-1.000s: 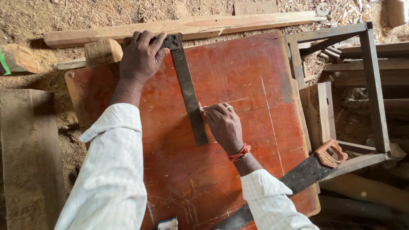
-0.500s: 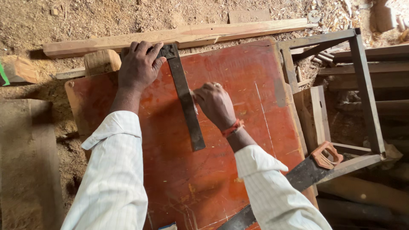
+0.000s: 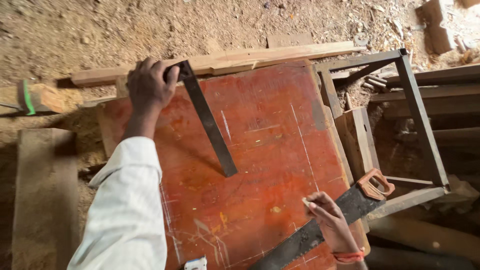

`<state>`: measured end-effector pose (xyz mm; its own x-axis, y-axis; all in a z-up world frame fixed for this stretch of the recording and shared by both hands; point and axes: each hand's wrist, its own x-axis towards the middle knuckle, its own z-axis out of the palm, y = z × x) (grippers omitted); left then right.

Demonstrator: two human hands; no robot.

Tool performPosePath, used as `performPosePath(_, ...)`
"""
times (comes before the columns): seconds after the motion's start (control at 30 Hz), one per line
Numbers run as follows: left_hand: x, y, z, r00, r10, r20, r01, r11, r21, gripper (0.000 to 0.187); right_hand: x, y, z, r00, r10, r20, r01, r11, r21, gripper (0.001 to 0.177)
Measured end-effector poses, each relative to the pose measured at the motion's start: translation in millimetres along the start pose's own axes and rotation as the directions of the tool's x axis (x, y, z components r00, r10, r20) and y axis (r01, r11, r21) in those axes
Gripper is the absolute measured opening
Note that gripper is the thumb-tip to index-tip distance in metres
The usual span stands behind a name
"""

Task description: The person measures and marks a red wooden board using a tape measure, a try square, and a hand saw as a straightedge. They repeatedly align tools, mark lines with chalk, and adjust positions to create a grid of intersecting lines on the board surface.

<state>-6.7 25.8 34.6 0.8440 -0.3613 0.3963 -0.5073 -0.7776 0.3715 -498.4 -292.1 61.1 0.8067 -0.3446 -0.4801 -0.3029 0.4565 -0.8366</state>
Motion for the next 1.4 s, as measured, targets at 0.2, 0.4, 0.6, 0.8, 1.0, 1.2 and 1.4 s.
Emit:
performPosePath(0.2, -104, -13, -91, 0.919, -0.374, 0.124, 0.385, 0.919, -0.080, 0.060, 4, 18, -14, 0.973, -0.223, 0.057, 0.227, 0.969, -0.096, 0.014)
performPosePath(0.4, -274, 69, -124, 0.401, -0.756, 0.517, 0.910, 0.395, -0.127, 0.078, -4, -5, 70, 0.918, -0.355, 0.179, 0.392, 0.735, -0.553, 0.033)
performPosePath(0.6, -365, 127, -106, 0.443, -0.802, 0.400, 0.827, 0.193, -0.529, 0.065, -27, -9, 118, 0.689, -0.686, 0.233, 0.413, 0.107, -0.904, 0.041)
performPosePath(0.8, -379, 103, -61, 0.559, -0.777, 0.288, 0.772, 0.362, -0.521, 0.061, -26, 15, 98, 0.852, -0.506, 0.135, 0.423, 0.514, -0.746, 0.032)
performPosePath(1.0, -313, 84, -3, 0.670, -0.733, 0.115, 0.728, 0.620, -0.292, 0.056, -20, 33, 90, 0.857, -0.501, 0.117, 0.393, 0.491, -0.777, 0.034)
performPosePath(1.2, -271, 121, -42, 0.887, -0.408, -0.218, 0.442, 0.886, 0.143, 0.057, 6, 16, 83, 0.836, -0.533, 0.131, 0.339, 0.313, -0.887, 0.047)
performPosePath(1.4, -257, 145, -76, 0.884, -0.455, -0.106, 0.463, 0.883, 0.073, 0.067, 89, 9, 98, 0.647, -0.646, 0.405, 0.484, -0.062, -0.873, 0.055)
